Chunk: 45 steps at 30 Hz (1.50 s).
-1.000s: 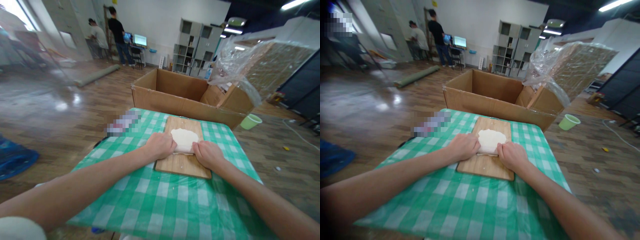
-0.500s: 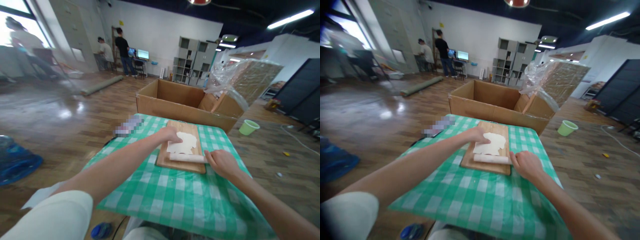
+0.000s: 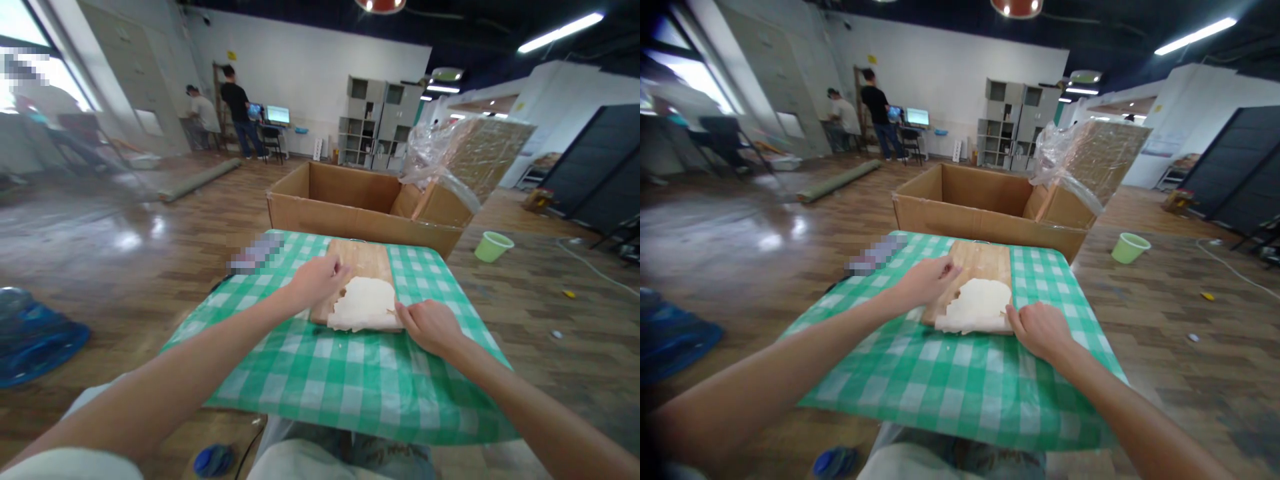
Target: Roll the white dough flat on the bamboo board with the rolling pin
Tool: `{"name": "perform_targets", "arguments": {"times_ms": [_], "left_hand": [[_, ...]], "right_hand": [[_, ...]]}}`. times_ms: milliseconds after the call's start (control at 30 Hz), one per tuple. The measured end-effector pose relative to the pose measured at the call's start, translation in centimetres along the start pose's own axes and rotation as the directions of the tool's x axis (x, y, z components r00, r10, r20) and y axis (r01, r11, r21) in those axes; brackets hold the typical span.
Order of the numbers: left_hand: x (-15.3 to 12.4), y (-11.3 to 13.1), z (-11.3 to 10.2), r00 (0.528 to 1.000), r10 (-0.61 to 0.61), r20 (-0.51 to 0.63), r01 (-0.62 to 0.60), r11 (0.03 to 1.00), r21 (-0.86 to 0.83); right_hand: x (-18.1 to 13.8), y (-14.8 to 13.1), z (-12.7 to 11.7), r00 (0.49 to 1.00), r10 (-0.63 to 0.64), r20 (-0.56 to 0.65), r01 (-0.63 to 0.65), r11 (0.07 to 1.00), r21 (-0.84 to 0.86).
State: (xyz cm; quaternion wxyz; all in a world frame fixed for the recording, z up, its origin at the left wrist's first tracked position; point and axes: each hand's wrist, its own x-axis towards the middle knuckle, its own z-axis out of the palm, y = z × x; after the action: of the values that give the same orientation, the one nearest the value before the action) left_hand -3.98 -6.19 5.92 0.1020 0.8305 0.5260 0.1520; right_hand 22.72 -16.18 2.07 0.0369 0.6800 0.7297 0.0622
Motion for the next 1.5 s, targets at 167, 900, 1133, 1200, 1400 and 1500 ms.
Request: {"name": "perform_targets", "arguments": {"times_ms": [167,900,1133,1200,1400,1500], "left_hand": [[-3.1,0.8,0.9,0.98,0.201,-0.003,-0.2,0.973,0.119],[-5.1,1.4,5.3,0.942,0.336,0.008,-0.324,0.901,0.287],[-4.0,1.2,5.3,0.931,0.365,-0.007,-0.345,0.886,0.309],[-3.6,1.0,5.3,0.926,0.377,0.001,-0.358,0.876,0.324],[-2.6,1.1,4.6,0.901,0.421,0.104,-0.427,0.819,0.383],[-2.0,1.2,4.2,0.89,0.414,0.19,-0.455,0.79,0.411]], "right_hand": [[1.0,-1.5,0.0,0.999,-0.044,0.022,0.044,0.999,-0.009],[-1.8,-3.4,-0.3,0.991,0.088,0.105,-0.086,0.996,-0.021],[-0.3,-3.0,-1.2,0.984,0.052,0.169,-0.048,0.998,-0.028],[0.2,-2.9,-1.5,0.98,0.048,0.194,-0.041,0.998,-0.039],[1.6,-1.8,-2.2,0.936,-0.093,0.338,0.123,0.99,-0.068],[2.7,-1.0,-2.3,0.912,-0.156,0.38,0.204,0.975,-0.091]]}}
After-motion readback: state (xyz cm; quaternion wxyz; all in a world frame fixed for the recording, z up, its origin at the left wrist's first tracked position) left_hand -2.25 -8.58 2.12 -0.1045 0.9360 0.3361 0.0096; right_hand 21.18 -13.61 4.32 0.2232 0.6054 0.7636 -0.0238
